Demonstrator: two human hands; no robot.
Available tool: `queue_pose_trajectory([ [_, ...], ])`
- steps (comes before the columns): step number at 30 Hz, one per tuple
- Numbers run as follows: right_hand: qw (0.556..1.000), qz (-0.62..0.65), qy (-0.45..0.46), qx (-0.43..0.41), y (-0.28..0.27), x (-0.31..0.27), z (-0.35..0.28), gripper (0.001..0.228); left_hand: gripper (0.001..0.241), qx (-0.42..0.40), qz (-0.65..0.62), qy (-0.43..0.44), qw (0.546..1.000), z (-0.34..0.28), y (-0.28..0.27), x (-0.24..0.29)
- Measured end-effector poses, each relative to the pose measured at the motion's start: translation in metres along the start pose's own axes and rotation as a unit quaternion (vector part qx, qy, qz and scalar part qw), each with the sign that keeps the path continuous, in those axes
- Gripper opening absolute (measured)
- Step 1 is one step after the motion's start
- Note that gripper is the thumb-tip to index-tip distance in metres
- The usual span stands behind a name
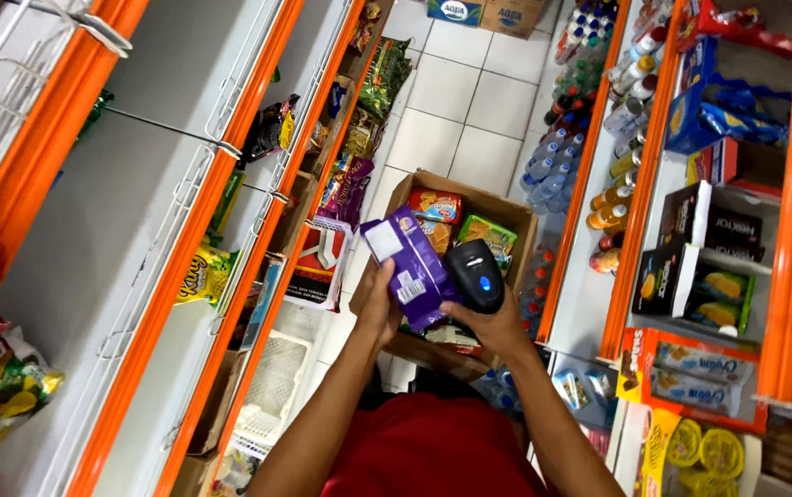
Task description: The person takes snack packages from a box, scans their barcodes using a handheld barcode scanner, and places them onto store shelves.
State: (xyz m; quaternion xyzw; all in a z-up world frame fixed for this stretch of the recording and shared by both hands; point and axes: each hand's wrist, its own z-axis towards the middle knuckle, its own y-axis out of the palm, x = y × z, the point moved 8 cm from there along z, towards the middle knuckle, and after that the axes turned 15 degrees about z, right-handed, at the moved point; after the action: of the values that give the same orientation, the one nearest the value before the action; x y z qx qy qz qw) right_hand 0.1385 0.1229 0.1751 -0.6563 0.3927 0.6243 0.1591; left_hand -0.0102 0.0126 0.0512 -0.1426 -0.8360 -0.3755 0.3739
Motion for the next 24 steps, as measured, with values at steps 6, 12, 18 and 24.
queue_pose_trajectory([
  [6, 0.998, -0.03, 0.024, 0.041, 0.031, -0.002, -0.013, 0.048, 0.081, 0.081, 0.109, -0.037, 0.99, -0.015, 0.0, 0.055],
  [12, 0.993, -0.077, -0.037, 0.076, 0.046, -0.001, -0.03, 0.036, 0.118, -0.171, 0.402, 0.26, 0.861, -0.071, 0.039, 0.126],
  [18, 0.994, -0.065, 0.003, 0.086, 0.062, 0.002, -0.052, 0.036, 0.108, -0.241, 0.357, 0.189, 0.882, -0.089, 0.041, 0.146],
  [24, 0.979, -0.184, -0.058, 0.074, 0.074, -0.005, -0.071, 0.037, 0.088, -0.228, 0.465, 0.131, 0.846, -0.091, 0.024, 0.143],
])
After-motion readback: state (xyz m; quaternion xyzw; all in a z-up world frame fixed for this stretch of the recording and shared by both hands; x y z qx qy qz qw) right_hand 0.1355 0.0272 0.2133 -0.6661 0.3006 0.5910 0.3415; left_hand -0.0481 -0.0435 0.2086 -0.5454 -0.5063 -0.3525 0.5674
